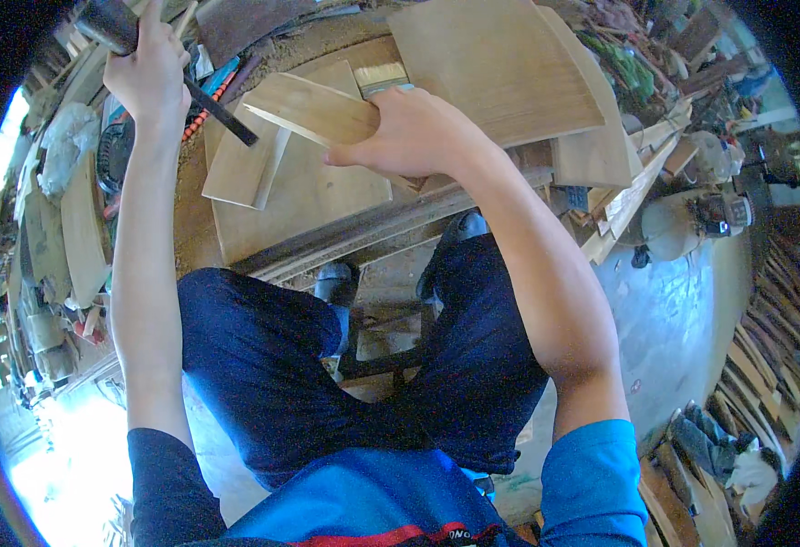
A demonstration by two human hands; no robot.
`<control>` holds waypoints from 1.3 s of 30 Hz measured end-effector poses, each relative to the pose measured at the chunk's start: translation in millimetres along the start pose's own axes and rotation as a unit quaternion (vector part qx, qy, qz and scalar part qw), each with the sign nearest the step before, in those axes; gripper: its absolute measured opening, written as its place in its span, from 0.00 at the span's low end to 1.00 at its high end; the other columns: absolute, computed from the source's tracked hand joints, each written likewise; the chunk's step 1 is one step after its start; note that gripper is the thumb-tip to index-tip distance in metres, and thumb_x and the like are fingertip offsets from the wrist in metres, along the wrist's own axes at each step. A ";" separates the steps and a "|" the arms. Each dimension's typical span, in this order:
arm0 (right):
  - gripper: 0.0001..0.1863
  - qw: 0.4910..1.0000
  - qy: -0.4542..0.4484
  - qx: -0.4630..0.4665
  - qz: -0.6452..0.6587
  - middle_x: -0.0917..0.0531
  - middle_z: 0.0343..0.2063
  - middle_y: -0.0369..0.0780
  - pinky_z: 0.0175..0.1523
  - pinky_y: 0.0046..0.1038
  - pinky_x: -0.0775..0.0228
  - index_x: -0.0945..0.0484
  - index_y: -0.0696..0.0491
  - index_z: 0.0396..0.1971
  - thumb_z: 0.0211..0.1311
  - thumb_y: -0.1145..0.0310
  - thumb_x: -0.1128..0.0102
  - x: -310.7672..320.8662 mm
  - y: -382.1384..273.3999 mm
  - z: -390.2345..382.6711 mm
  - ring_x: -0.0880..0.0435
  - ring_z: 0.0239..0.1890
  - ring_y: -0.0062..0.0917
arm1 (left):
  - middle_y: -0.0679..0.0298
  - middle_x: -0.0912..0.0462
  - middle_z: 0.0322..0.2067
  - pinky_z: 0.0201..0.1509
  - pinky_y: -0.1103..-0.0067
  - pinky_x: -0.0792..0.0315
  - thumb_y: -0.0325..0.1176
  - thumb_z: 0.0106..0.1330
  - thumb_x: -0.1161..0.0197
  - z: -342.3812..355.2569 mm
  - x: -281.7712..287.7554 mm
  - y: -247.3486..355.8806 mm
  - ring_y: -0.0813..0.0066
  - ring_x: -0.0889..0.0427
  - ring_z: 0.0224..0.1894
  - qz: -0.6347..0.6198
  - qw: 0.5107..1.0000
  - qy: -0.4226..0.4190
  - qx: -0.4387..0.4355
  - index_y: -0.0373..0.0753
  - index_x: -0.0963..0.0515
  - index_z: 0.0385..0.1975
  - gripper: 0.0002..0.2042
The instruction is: Use a chisel and mallet to carve out joints in a piece of wood.
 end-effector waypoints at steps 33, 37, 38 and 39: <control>0.45 1.000 -0.007 -0.021 0.002 0.14 0.41 0.56 0.55 0.40 0.24 0.17 0.64 0.43 0.46 0.31 0.33 3.2 -1.0 -2.6 0.15 0.47 0.47 | 0.76 0.42 0.12 0.24 0.82 0.30 0.33 0.73 0.38 -3.6 -2.5 8.2 0.87 0.43 0.12 0.003 1.000 0.008 0.008 0.45 0.37 0.20 0.18; 0.46 1.000 -0.005 -0.017 -0.006 0.15 0.42 0.56 0.56 0.40 0.24 0.17 0.64 0.43 0.46 0.30 0.34 2.2 -2.5 -2.4 0.15 0.48 0.47 | 0.76 0.43 0.13 0.31 0.82 0.23 0.33 0.73 0.38 -3.4 -1.9 12.9 0.87 0.44 0.13 -0.003 1.000 0.014 -0.006 0.44 0.37 0.21 0.18; 0.46 1.000 -0.002 -0.015 -0.012 0.15 0.43 0.56 0.56 0.40 0.24 0.17 0.64 0.44 0.46 0.30 0.34 1.7 -2.8 -2.1 0.15 0.48 0.47 | 0.76 0.43 0.13 0.31 0.83 0.23 0.33 0.73 0.39 1.0 4.0 7.3 0.87 0.44 0.13 0.014 1.000 0.002 0.013 0.44 0.37 0.21 0.18; 0.46 1.000 -0.002 -0.017 -0.012 0.15 0.43 0.56 0.56 0.40 0.24 0.17 0.64 0.44 0.46 0.30 0.34 0.8 -0.7 -1.7 0.15 0.48 0.47 | 0.76 0.43 0.13 0.32 0.83 0.23 0.33 0.73 0.39 0.4 3.9 9.1 0.87 0.44 0.13 0.030 0.999 -0.011 0.033 0.43 0.37 0.21 0.17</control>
Point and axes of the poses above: each hand's wrist, its own z-axis towards the middle knuckle, its own x-axis out of the back of the hand, y = z × x, the point moved 2 cm from there along z, towards the middle knuckle
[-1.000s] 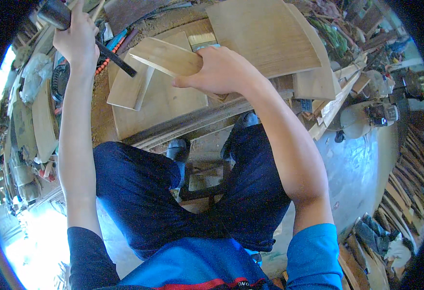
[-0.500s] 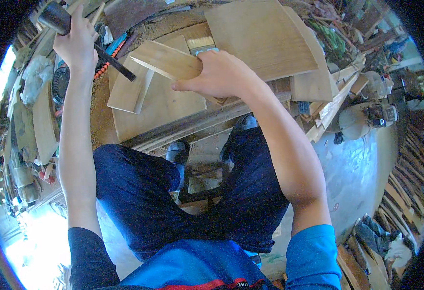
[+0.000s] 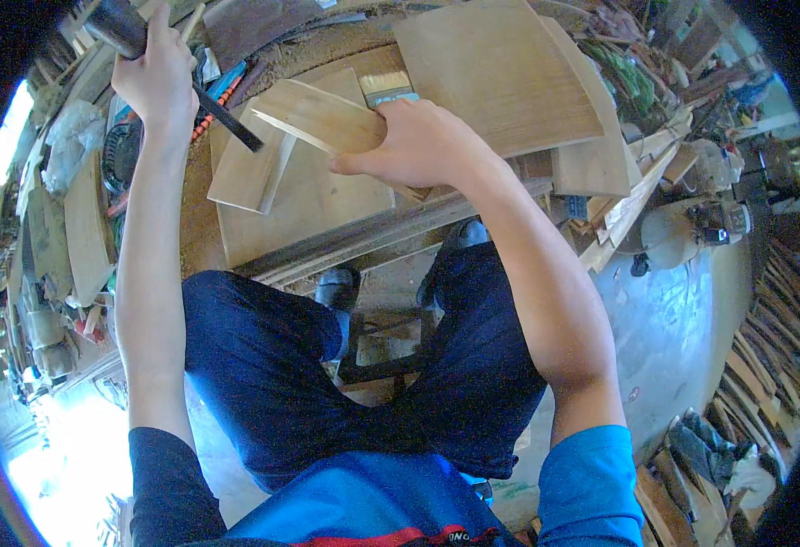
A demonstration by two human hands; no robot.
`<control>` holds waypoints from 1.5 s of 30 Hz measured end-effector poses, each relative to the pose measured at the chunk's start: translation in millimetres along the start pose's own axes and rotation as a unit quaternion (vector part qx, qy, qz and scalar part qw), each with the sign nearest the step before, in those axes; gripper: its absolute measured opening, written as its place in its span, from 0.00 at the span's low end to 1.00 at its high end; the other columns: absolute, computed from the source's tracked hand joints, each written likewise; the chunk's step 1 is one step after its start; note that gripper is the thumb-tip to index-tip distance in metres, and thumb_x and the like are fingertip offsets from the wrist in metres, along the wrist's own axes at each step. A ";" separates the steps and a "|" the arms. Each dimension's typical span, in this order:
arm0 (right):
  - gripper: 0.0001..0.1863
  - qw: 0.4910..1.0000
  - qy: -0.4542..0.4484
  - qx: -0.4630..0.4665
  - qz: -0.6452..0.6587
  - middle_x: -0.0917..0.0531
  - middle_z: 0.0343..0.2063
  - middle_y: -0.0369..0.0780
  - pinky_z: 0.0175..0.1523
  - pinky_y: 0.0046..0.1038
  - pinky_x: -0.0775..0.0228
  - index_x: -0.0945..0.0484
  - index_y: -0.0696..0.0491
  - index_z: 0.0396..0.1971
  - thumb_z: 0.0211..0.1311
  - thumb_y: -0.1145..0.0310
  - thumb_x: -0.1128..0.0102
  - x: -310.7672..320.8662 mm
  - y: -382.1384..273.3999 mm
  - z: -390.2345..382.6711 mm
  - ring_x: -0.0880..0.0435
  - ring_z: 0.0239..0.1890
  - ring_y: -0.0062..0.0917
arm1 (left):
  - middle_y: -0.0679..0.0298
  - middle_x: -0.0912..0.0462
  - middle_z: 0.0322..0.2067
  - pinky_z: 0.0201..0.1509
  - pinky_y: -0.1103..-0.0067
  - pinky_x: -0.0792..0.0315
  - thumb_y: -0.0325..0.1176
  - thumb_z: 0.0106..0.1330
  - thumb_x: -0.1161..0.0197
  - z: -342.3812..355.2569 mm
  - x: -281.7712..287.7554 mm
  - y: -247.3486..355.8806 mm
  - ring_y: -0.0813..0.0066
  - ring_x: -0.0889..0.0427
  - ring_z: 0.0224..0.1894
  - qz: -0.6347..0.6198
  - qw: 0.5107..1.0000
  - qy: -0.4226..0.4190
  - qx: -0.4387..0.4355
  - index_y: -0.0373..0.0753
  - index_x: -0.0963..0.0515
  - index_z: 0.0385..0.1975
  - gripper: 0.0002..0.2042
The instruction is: Use a chisel and mallet to carve out joints in a piece of wood.
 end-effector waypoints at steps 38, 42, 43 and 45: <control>0.47 1.000 0.005 0.009 0.013 0.14 0.34 0.54 0.48 0.39 0.23 0.18 0.65 0.42 0.46 0.29 0.32 -0.9 1.6 0.1 0.14 0.39 0.44 | 0.74 0.37 0.12 0.13 0.81 0.44 0.36 0.72 0.36 -6.3 -7.9 0.2 0.85 0.38 0.10 -0.006 1.000 0.026 0.016 0.42 0.30 0.26 0.13; 0.46 1.000 -0.007 0.016 0.023 0.14 0.32 0.53 0.47 0.39 0.23 0.18 0.65 0.42 0.46 0.30 0.32 -0.1 -0.5 0.5 0.14 0.38 0.43 | 0.74 0.36 0.12 0.12 0.81 0.44 0.37 0.72 0.36 -3.0 -7.2 1.0 0.85 0.37 0.10 0.010 0.999 0.038 0.005 0.42 0.30 0.26 0.13; 0.45 1.000 0.001 0.016 0.021 0.14 0.31 0.53 0.47 0.39 0.23 0.18 0.64 0.41 0.47 0.30 0.32 -0.6 0.5 0.4 0.14 0.37 0.43 | 0.74 0.36 0.12 0.12 0.81 0.44 0.37 0.72 0.36 -3.6 -7.7 1.5 0.85 0.37 0.10 0.009 0.999 0.038 0.005 0.42 0.30 0.26 0.13; 0.45 1.000 0.012 0.015 0.018 0.14 0.30 0.52 0.46 0.38 0.23 0.18 0.64 0.41 0.47 0.30 0.31 -1.5 3.7 0.8 0.13 0.36 0.43 | 0.74 0.36 0.12 0.12 0.82 0.47 0.36 0.71 0.37 -4.6 -9.3 3.5 0.84 0.38 0.10 0.009 0.999 0.040 -0.002 0.43 0.31 0.23 0.15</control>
Point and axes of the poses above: each hand's wrist, its own z-axis towards the middle knuckle, its own x-axis out of the back of the hand, y = z × x, the point moved 2 cm from there along z, towards the middle knuckle
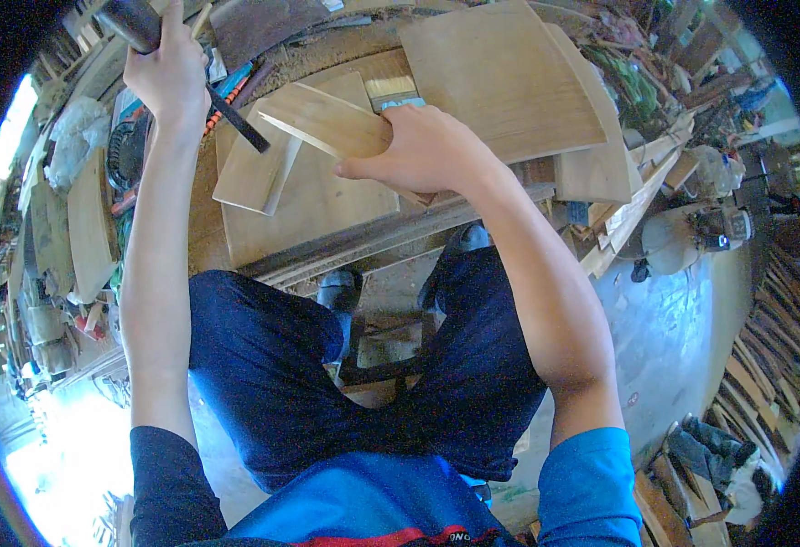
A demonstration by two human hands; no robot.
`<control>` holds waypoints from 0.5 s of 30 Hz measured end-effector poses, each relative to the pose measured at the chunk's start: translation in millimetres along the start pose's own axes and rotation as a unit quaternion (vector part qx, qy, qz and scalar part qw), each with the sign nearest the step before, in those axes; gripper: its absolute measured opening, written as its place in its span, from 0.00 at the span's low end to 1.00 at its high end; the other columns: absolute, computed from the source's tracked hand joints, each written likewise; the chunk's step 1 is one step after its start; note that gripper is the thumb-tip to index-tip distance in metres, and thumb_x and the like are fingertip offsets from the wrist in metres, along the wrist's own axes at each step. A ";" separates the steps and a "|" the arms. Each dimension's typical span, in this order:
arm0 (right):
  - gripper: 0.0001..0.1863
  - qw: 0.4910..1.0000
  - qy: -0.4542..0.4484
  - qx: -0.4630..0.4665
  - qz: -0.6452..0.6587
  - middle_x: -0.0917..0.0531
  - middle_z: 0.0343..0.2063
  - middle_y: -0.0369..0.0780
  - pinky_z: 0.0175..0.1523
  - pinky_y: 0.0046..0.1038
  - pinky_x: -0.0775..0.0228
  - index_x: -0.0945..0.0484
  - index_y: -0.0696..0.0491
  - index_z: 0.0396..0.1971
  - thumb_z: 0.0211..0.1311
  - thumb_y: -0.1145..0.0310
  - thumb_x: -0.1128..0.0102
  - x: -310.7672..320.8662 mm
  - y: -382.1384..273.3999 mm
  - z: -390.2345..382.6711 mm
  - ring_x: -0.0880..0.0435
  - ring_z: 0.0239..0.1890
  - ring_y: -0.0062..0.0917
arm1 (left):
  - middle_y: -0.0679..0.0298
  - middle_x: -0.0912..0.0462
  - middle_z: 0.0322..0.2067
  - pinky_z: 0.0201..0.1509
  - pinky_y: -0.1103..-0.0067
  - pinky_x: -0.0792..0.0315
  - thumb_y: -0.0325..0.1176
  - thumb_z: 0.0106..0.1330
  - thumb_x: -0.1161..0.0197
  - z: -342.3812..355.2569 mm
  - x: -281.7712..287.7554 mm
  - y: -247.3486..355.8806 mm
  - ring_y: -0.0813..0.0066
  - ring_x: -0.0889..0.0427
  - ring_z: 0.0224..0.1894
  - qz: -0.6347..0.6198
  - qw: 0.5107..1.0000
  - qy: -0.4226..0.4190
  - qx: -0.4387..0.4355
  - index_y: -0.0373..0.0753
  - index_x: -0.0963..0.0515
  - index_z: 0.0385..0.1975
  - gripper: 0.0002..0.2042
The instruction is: Use a chisel and mallet to carve out joints in a piece of wood.
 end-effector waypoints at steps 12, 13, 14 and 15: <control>0.35 0.966 0.206 0.151 0.047 0.19 0.25 0.40 0.29 0.21 0.21 0.23 0.65 0.48 0.67 0.40 0.42 188.1 -151.0 -34.3 0.19 0.23 0.20 | 0.68 0.26 0.18 0.25 0.78 0.35 0.38 0.68 0.35 9.8 1.7 -11.5 0.81 0.30 0.18 0.040 0.997 -0.010 -0.061 0.34 0.26 0.24 0.15; 0.35 0.950 0.251 0.185 -0.004 0.19 0.25 0.40 0.30 0.22 0.20 0.23 0.65 0.48 0.67 0.41 0.43 196.3 -163.4 -29.0 0.19 0.23 0.20 | 0.68 0.25 0.18 0.26 0.77 0.34 0.38 0.68 0.35 10.0 2.6 -12.9 0.81 0.29 0.19 0.045 0.997 -0.009 -0.068 0.33 0.25 0.24 0.15; 0.33 0.943 0.257 0.212 0.023 0.20 0.23 0.41 0.26 0.19 0.23 0.23 0.65 0.47 0.69 0.43 0.45 203.7 -173.3 -33.7 0.19 0.22 0.21 | 0.64 0.19 0.21 0.32 0.76 0.29 0.41 0.66 0.32 10.4 2.6 -14.9 0.81 0.24 0.24 0.054 0.997 -0.005 -0.062 0.31 0.22 0.27 0.17; 0.31 0.944 0.241 0.212 0.072 0.20 0.23 0.41 0.24 0.18 0.25 0.23 0.66 0.46 0.70 0.46 0.47 198.5 -182.5 -33.5 0.20 0.22 0.21 | 0.64 0.19 0.21 0.32 0.76 0.29 0.41 0.66 0.32 9.4 1.5 -13.2 0.81 0.24 0.24 0.050 0.997 -0.005 -0.064 0.31 0.22 0.27 0.17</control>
Point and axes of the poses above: each hand's wrist, its own z-axis towards the middle knuckle, its own x-axis out of the back of the hand, y = z × x, the point moved 2 cm from there along z, towards the middle knuckle
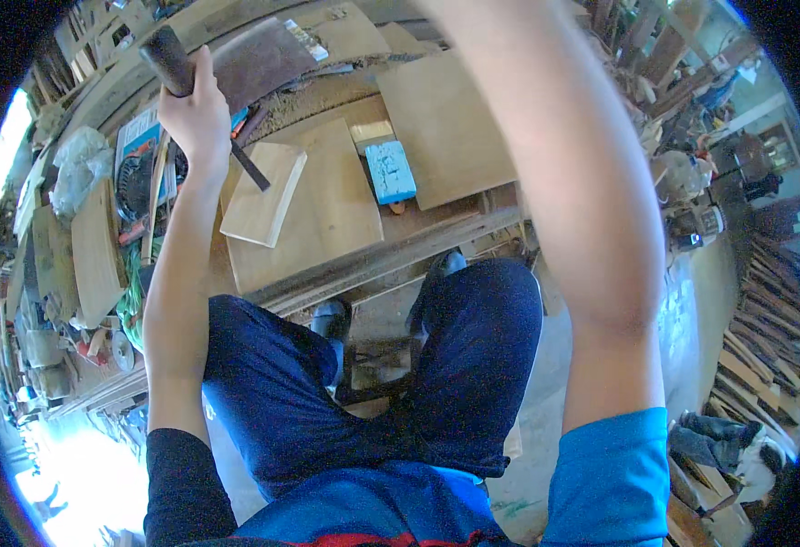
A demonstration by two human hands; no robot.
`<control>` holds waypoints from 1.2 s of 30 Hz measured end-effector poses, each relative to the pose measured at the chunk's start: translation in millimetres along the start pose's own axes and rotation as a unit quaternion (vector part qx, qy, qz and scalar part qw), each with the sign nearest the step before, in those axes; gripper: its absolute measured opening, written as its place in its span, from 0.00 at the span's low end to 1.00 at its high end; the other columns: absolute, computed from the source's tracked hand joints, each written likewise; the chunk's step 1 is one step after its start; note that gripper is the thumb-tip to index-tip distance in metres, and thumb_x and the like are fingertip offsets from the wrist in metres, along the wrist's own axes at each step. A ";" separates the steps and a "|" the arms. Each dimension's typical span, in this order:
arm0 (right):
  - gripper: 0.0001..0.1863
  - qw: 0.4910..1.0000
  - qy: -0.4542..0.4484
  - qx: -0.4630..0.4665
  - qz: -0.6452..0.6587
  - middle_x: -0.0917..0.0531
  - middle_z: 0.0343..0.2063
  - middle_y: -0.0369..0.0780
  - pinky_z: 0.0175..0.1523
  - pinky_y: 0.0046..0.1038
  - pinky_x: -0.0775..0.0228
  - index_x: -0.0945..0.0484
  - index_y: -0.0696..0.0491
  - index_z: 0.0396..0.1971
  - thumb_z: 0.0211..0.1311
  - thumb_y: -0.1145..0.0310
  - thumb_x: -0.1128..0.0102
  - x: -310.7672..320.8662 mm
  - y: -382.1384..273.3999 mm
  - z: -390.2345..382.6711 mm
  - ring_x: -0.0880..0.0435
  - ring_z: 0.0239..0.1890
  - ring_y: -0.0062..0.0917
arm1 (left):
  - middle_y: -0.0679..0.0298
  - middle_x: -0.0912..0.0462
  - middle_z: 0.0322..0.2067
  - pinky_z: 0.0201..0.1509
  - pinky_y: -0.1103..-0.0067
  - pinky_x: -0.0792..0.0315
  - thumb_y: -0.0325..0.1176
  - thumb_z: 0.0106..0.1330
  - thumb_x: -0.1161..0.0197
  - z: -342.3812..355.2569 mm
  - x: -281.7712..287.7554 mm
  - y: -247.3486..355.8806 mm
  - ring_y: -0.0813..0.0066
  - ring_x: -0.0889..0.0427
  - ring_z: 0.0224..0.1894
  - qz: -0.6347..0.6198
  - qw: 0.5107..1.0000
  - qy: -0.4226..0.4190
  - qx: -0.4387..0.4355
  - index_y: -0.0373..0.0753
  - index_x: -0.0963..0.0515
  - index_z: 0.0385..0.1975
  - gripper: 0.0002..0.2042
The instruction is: Use a chisel and mallet to carve out joints in a piece of wood.
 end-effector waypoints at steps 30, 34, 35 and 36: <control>0.25 0.976 -0.087 -0.120 -0.158 0.23 0.16 0.37 0.23 0.18 0.33 0.22 0.59 0.30 0.74 0.52 0.53 -49.7 -55.3 -8.6 0.31 0.13 0.17 | 0.66 0.21 0.19 0.32 0.80 0.31 0.38 0.66 0.32 -6.9 11.2 4.5 0.85 0.28 0.24 -0.005 1.000 0.005 -0.007 0.30 0.22 0.26 0.15; 0.21 0.964 -0.204 -0.152 -0.074 0.25 0.15 0.40 0.19 0.16 0.35 0.22 0.65 0.35 0.72 0.58 0.45 -42.1 -32.7 -12.2 0.31 0.12 0.19 | 0.67 0.21 0.18 0.31 0.81 0.31 0.40 0.65 0.32 -8.1 14.3 4.3 0.86 0.28 0.24 -0.018 0.999 0.002 -0.031 0.31 0.22 0.26 0.16; 0.19 0.972 -0.183 -0.140 -0.049 0.27 0.13 0.40 0.17 0.16 0.37 0.23 0.63 0.31 0.73 0.60 0.48 -28.8 -33.1 -9.9 0.31 0.12 0.19 | 0.67 0.21 0.18 0.31 0.81 0.31 0.40 0.65 0.32 -11.4 7.6 8.6 0.86 0.27 0.24 -0.029 1.000 -0.009 0.000 0.31 0.22 0.26 0.16; 0.17 0.975 -0.162 -0.095 -0.119 0.27 0.13 0.42 0.15 0.17 0.39 0.24 0.63 0.32 0.74 0.65 0.52 -16.7 -39.5 -7.7 0.31 0.12 0.18 | 0.66 0.20 0.18 0.31 0.81 0.31 0.41 0.64 0.31 -12.2 5.8 10.2 0.86 0.27 0.24 -0.032 0.999 -0.016 0.028 0.30 0.22 0.26 0.17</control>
Point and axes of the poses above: each hand's wrist, its own z-axis towards the middle knuckle, its own x-axis out of the back of the hand, y = z × x, the point moved 2 cm from there along z, towards the middle knuckle
